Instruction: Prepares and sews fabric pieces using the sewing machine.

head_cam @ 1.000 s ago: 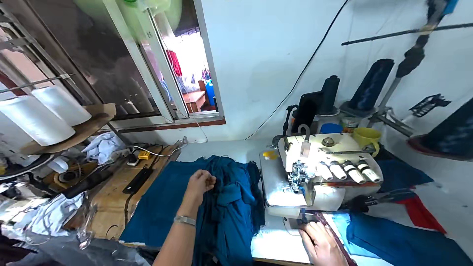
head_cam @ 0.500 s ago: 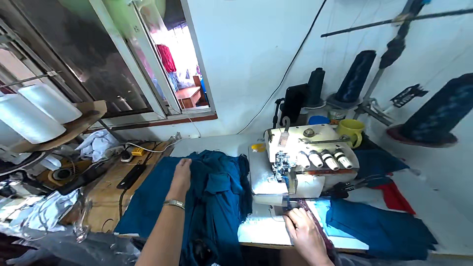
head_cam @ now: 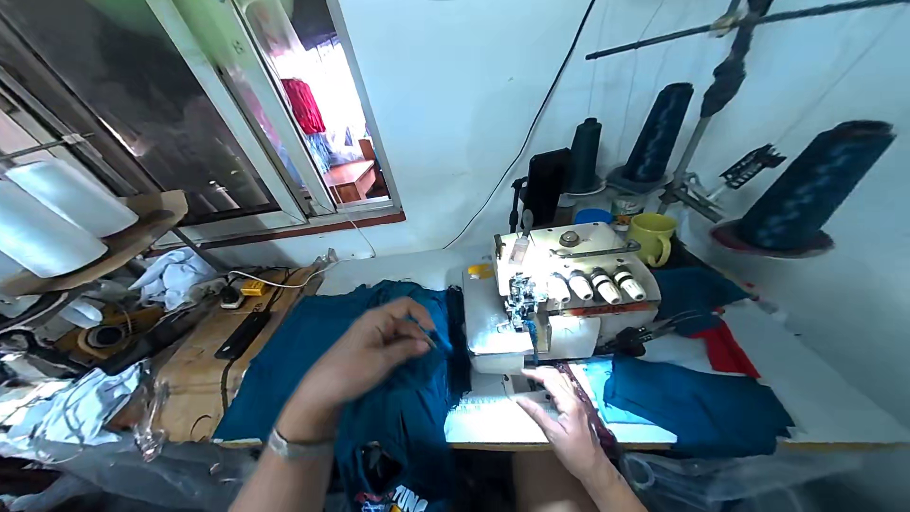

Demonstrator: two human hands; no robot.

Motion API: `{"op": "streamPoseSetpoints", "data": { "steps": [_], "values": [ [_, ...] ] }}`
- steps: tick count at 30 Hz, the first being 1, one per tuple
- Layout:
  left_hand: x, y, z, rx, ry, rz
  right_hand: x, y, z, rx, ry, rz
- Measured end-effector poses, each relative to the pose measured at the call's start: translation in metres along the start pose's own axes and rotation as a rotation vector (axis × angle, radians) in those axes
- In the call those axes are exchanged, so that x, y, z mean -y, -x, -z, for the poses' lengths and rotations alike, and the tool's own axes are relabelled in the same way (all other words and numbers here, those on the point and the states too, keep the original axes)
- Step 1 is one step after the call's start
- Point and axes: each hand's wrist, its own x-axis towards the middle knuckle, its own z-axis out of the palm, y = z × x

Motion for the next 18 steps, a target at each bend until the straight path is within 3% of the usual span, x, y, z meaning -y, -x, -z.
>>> {"op": "streamPoseSetpoints", "data": {
  "steps": [2, 5, 9, 13, 18],
  "values": [
    [0.0, 0.009, -0.043, 0.077, 0.07, -0.059, 0.041, -0.003, -0.001, 0.097, -0.293, -0.01],
    [0.014, 0.012, -0.088, 0.074, 0.211, -0.092, 0.07, -0.007, 0.006, 0.291, -0.437, -0.035],
    [0.042, 0.014, -0.119, -0.034, 0.287, 0.009, 0.057, 0.0, 0.035, 0.378, -0.531, -0.38],
    [0.069, 0.02, -0.16, 0.025, 0.289, 0.075, 0.043, 0.015, 0.059, 0.376, -0.437, -0.552],
    [0.085, 0.02, -0.185, 0.108, 0.347, 0.096, 0.03, 0.02, 0.079, 0.368, -0.072, -0.459]
  ]
}}
